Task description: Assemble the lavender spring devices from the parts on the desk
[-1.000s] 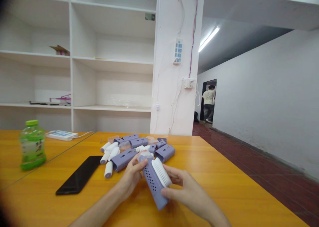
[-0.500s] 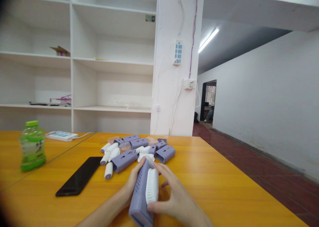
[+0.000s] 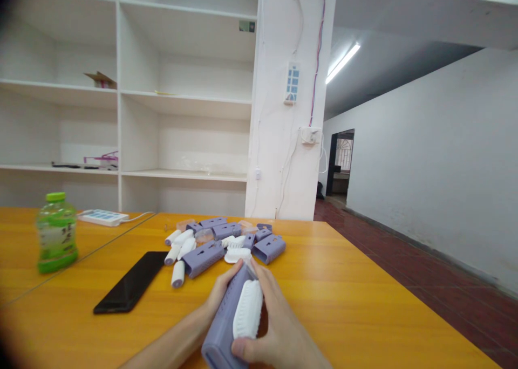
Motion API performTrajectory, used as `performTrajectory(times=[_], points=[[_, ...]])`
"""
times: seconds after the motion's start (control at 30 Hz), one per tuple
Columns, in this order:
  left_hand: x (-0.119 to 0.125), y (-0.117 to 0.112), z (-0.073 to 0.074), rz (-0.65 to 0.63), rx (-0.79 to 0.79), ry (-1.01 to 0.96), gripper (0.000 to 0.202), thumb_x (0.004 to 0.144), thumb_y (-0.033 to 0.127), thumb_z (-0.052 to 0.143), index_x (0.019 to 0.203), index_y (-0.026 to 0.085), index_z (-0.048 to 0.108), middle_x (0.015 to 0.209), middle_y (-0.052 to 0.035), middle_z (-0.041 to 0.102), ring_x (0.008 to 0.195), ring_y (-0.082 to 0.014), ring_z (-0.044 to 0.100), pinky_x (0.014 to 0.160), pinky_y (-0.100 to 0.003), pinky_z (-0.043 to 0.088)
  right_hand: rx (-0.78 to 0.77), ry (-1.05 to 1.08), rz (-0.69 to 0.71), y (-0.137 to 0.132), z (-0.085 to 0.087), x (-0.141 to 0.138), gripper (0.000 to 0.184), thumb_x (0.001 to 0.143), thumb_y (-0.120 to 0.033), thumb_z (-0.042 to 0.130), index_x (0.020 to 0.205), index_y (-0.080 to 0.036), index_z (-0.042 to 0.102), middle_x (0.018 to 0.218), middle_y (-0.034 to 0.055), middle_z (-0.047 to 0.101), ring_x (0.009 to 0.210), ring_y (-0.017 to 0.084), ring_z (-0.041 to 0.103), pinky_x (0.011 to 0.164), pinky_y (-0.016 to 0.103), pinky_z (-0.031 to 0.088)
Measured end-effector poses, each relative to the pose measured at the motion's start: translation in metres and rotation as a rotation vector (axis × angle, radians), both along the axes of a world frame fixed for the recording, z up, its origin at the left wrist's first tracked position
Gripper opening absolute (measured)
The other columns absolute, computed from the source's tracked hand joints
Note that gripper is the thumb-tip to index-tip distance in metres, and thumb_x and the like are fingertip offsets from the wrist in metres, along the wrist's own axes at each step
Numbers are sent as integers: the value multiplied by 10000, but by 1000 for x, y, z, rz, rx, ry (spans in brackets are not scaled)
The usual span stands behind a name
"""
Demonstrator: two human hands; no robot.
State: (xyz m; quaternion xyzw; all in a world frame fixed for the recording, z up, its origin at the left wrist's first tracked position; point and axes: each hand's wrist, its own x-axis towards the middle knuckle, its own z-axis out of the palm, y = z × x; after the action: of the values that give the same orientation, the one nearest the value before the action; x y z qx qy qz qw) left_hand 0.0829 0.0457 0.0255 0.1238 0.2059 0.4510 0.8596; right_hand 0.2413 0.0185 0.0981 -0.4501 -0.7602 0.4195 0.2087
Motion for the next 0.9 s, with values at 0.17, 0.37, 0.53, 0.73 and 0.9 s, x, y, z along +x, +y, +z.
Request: performTrajectory(times=[0.17, 0.37, 0.53, 0.73, 0.9], points=[[3, 5, -3, -38, -10, -31, 534, 820, 655, 677, 824, 130, 774, 757, -114, 775, 719, -265, 708, 652, -328, 513, 118, -17, -2, -1, -3, -1, 1116, 661, -522, 860, 1586, -276, 285, 1609, 122, 301, 1491, 368, 287, 1238, 483, 202], [2, 2, 3, -66, -30, -77, 496, 834, 600, 694, 812, 109, 765, 734, -117, 765, 692, -238, 681, 708, -317, 495, 122, -18, -8, -3, -3, -4, 1052, 667, -546, 841, 1557, -297, 339, 1511, 100, 370, 1416, 360, 373, 1208, 459, 258], [4, 0, 9, -111, -56, -96, 556, 869, 627, 625, 779, 92, 744, 676, -115, 734, 598, -199, 636, 629, -297, 478, 179, -35, -12, -5, -1, -2, 1040, 648, -612, 846, 1523, -291, 385, 1467, 104, 398, 1372, 358, 429, 1186, 445, 306], [5, 5, 5, -123, -84, -103, 538, 887, 601, 598, 777, 90, 726, 639, -100, 722, 535, -190, 631, 580, -284, 475, 137, -46, -43, -9, -3, 3, 1053, 653, -628, 856, 1509, -273, 357, 1589, 137, 348, 1447, 398, 355, 1213, 524, 264], [3, 7, 0, -107, -94, -112, 588, 903, 637, 527, 819, 86, 715, 660, -109, 732, 510, -190, 624, 545, -279, 450, 29, 134, -77, -7, -2, -4, 1004, 673, -558, 876, 1479, -287, 342, 1594, 118, 387, 1445, 344, 399, 1198, 481, 328]])
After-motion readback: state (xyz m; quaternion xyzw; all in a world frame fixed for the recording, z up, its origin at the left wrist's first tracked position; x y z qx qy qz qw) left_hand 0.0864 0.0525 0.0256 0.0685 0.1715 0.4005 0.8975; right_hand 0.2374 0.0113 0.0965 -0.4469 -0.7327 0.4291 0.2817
